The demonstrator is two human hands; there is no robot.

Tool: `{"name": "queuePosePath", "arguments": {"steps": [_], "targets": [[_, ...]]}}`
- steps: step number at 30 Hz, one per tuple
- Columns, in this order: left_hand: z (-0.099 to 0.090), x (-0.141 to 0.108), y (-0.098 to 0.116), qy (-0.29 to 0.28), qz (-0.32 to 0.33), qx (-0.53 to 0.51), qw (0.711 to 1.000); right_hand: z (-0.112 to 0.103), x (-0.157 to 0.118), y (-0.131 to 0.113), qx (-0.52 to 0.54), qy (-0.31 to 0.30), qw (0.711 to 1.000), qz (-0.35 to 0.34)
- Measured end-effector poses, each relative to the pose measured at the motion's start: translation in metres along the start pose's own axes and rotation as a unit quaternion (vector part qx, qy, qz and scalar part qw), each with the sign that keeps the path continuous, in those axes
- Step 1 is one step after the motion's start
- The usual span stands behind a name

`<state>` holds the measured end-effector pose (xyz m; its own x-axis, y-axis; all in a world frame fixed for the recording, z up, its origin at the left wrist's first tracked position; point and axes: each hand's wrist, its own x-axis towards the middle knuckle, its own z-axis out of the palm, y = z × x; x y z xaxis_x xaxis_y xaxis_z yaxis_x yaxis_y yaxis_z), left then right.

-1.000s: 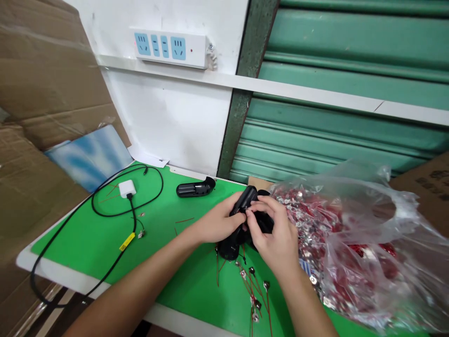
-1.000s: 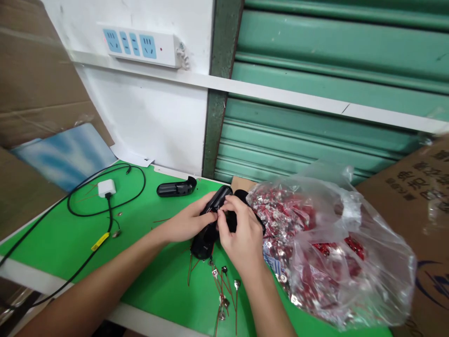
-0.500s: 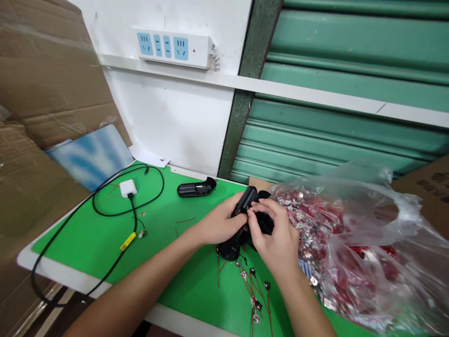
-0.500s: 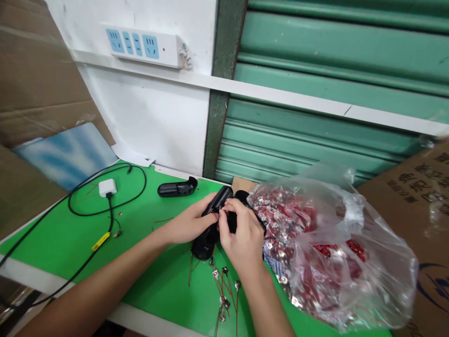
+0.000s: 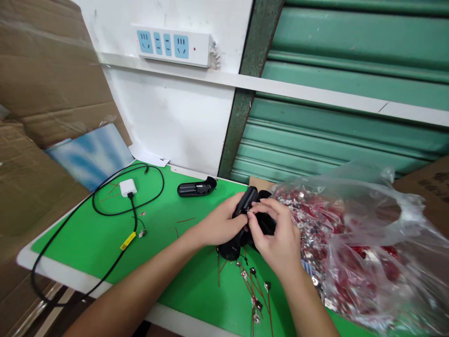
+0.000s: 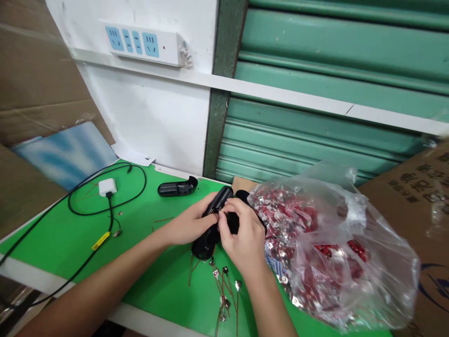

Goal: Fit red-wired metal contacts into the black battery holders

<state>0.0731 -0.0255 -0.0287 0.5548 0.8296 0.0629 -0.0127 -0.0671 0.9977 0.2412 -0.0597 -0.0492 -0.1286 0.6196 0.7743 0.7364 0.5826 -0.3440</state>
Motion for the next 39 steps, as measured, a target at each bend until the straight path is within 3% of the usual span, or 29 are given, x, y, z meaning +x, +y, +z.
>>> {"name": "queuePosePath", "arguments": {"steps": [13,27,33,39], "targets": [[-0.001,0.001,-0.007,0.011,0.038,0.065,0.997,0.004,-0.004,0.002,-0.028,0.010,0.999,-0.010],[0.002,0.000,-0.012,0.019,0.049,0.069,0.996,0.007,-0.006,0.003,-0.050,0.041,0.998,-0.007],[0.000,0.001,-0.004,0.015,0.031,0.047,0.998,0.002,-0.003,0.002,-0.002,0.017,1.000,-0.002],[0.000,0.000,-0.008,0.021,0.052,0.079,0.995,0.002,-0.001,0.001,-0.019,0.003,1.000,-0.018]]}}
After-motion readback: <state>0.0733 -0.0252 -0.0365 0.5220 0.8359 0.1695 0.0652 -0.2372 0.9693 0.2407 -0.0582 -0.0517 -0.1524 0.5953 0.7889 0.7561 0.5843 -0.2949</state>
